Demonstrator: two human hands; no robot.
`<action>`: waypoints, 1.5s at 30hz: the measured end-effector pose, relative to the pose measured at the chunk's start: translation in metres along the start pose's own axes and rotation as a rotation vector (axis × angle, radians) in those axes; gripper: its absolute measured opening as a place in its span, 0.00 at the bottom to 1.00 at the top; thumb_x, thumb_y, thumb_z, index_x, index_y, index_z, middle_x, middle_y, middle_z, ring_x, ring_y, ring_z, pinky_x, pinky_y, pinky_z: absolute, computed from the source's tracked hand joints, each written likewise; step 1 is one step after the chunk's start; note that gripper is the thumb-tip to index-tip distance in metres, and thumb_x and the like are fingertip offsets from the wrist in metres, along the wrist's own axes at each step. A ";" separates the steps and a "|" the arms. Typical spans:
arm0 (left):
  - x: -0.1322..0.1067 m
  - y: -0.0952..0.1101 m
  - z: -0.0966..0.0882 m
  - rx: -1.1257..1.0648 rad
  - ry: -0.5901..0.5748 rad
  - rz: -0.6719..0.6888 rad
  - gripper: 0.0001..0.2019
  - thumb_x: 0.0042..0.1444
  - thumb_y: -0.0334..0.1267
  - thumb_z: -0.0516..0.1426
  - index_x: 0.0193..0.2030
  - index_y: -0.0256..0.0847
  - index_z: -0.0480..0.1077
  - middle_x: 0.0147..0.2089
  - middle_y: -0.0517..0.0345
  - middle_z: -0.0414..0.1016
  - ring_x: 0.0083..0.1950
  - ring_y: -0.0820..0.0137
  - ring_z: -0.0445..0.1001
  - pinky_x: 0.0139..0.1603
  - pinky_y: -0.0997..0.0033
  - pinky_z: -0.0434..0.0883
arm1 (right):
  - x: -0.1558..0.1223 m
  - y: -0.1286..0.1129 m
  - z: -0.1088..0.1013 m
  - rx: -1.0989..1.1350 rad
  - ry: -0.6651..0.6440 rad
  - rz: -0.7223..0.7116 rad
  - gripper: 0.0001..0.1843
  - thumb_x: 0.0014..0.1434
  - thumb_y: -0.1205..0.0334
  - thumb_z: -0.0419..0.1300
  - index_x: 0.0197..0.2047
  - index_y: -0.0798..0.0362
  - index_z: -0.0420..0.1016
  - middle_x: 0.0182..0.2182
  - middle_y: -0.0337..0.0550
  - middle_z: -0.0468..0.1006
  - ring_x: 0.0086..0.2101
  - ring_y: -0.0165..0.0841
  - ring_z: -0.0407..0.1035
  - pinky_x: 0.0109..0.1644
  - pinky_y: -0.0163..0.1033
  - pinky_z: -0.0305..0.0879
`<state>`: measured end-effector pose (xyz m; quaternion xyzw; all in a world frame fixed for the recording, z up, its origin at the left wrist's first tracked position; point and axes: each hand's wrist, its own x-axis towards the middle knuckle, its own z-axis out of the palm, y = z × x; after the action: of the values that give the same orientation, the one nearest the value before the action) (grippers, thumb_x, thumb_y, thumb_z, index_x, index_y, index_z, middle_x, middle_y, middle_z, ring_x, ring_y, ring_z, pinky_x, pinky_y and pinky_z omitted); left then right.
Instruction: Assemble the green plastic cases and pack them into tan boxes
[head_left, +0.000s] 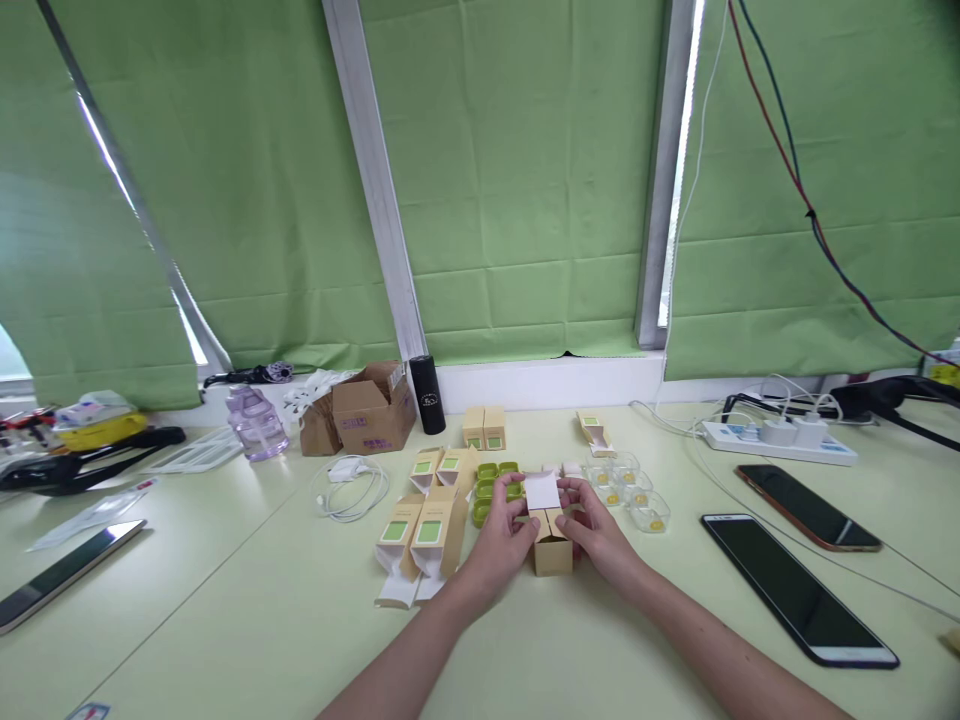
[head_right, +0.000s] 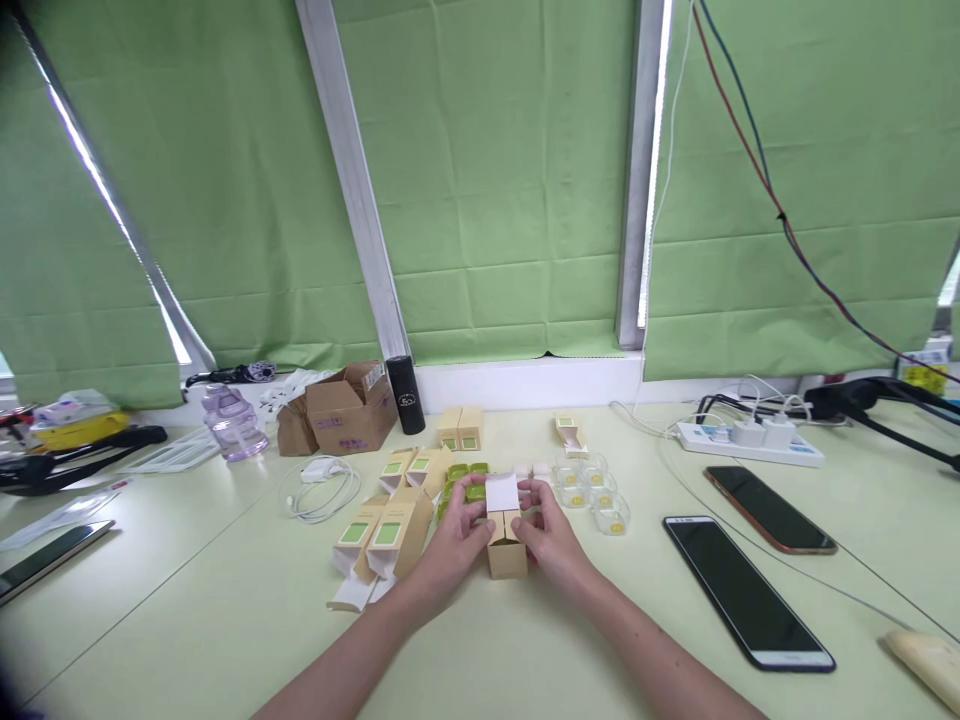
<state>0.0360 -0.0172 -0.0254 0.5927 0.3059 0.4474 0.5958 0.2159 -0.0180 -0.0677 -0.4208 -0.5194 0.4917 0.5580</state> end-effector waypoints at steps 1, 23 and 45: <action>0.000 -0.001 0.000 -0.002 0.002 0.004 0.32 0.60 0.42 0.66 0.64 0.48 0.52 0.57 0.45 0.81 0.53 0.59 0.82 0.55 0.59 0.74 | 0.000 0.000 0.000 -0.002 0.000 0.004 0.28 0.56 0.51 0.67 0.58 0.42 0.66 0.45 0.40 0.66 0.34 0.33 0.68 0.28 0.35 0.62; 0.001 0.000 -0.001 0.124 0.020 0.055 0.12 0.62 0.43 0.65 0.45 0.44 0.69 0.48 0.53 0.79 0.53 0.60 0.77 0.51 0.66 0.71 | -0.001 -0.009 0.003 -0.012 -0.001 -0.023 0.29 0.53 0.47 0.69 0.56 0.43 0.68 0.43 0.40 0.66 0.32 0.32 0.66 0.26 0.33 0.60; 0.001 0.005 -0.002 0.027 0.025 0.046 0.11 0.56 0.39 0.66 0.43 0.43 0.72 0.48 0.52 0.79 0.52 0.60 0.76 0.55 0.63 0.70 | -0.017 -0.041 0.001 -0.299 0.037 -0.479 0.12 0.66 0.47 0.63 0.44 0.45 0.77 0.43 0.46 0.73 0.34 0.39 0.65 0.40 0.46 0.66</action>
<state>0.0338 -0.0164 -0.0206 0.6019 0.3058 0.4640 0.5735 0.2194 -0.0415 -0.0305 -0.3725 -0.6606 0.2561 0.5994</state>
